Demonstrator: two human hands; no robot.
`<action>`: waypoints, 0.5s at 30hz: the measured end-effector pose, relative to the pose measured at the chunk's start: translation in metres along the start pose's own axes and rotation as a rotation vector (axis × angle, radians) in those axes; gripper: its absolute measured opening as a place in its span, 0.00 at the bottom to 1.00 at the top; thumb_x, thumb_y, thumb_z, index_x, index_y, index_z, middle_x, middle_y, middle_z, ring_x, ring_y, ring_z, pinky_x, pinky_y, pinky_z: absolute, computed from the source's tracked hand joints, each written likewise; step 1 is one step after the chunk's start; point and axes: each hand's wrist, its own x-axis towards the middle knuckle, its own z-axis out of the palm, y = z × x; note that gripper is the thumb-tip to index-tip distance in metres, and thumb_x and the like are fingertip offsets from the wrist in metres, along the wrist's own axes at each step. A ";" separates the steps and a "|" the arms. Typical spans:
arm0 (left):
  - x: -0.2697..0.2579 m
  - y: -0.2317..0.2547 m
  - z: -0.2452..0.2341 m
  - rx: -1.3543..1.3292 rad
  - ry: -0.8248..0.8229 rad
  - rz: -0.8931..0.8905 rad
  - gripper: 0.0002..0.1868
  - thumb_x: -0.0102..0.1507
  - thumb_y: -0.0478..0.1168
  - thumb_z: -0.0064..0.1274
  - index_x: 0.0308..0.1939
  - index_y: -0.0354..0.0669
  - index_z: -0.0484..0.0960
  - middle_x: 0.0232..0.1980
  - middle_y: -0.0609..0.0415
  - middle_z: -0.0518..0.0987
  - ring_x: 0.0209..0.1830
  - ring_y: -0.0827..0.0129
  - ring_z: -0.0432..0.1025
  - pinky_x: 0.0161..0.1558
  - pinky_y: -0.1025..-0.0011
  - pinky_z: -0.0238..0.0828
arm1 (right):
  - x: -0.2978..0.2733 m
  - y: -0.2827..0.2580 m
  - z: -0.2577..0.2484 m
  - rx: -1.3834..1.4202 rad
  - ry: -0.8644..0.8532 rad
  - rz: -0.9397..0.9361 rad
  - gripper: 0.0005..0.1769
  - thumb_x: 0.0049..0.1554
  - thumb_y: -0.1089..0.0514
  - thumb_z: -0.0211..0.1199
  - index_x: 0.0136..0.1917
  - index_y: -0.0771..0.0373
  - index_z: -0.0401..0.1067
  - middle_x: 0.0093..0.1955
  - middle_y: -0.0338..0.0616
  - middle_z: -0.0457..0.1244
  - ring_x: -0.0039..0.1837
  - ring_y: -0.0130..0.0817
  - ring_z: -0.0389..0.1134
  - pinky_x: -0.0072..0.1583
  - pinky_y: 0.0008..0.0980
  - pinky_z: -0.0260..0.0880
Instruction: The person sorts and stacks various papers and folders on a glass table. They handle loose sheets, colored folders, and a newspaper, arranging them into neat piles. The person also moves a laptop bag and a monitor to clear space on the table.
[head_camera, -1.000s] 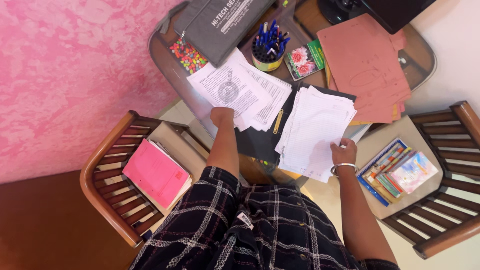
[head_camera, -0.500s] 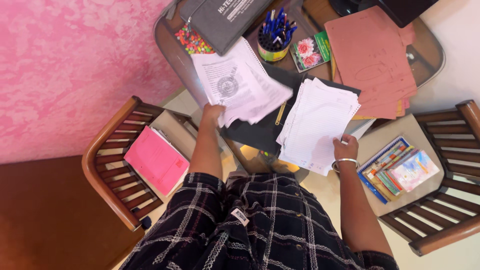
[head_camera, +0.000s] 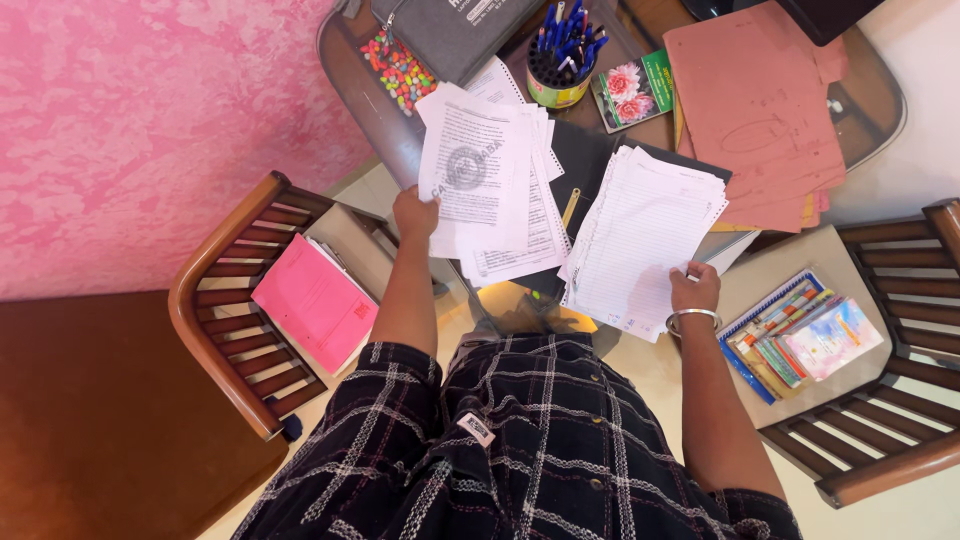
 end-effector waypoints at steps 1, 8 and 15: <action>-0.003 0.014 -0.008 -0.005 -0.006 -0.051 0.16 0.56 0.38 0.66 0.49 0.47 0.86 0.47 0.40 0.83 0.49 0.47 0.77 0.51 0.57 0.74 | 0.000 0.000 0.000 -0.003 0.000 -0.012 0.25 0.53 0.52 0.71 0.59 0.69 0.71 0.60 0.56 0.64 0.61 0.48 0.66 0.62 0.42 0.68; -0.015 0.060 -0.050 0.085 0.222 0.073 0.14 0.64 0.35 0.53 0.50 0.56 0.86 0.48 0.44 0.84 0.45 0.46 0.78 0.46 0.53 0.74 | -0.005 0.002 -0.001 -0.069 0.056 -0.043 0.27 0.53 0.54 0.73 0.61 0.68 0.70 0.61 0.58 0.63 0.59 0.51 0.66 0.61 0.44 0.67; -0.015 0.058 -0.045 -0.621 0.075 0.168 0.16 0.69 0.45 0.55 0.52 0.37 0.86 0.41 0.35 0.84 0.41 0.41 0.74 0.45 0.51 0.72 | -0.008 -0.059 -0.006 0.334 -0.180 -0.090 0.25 0.59 0.52 0.67 0.64 0.65 0.67 0.63 0.52 0.64 0.61 0.38 0.68 0.61 0.39 0.70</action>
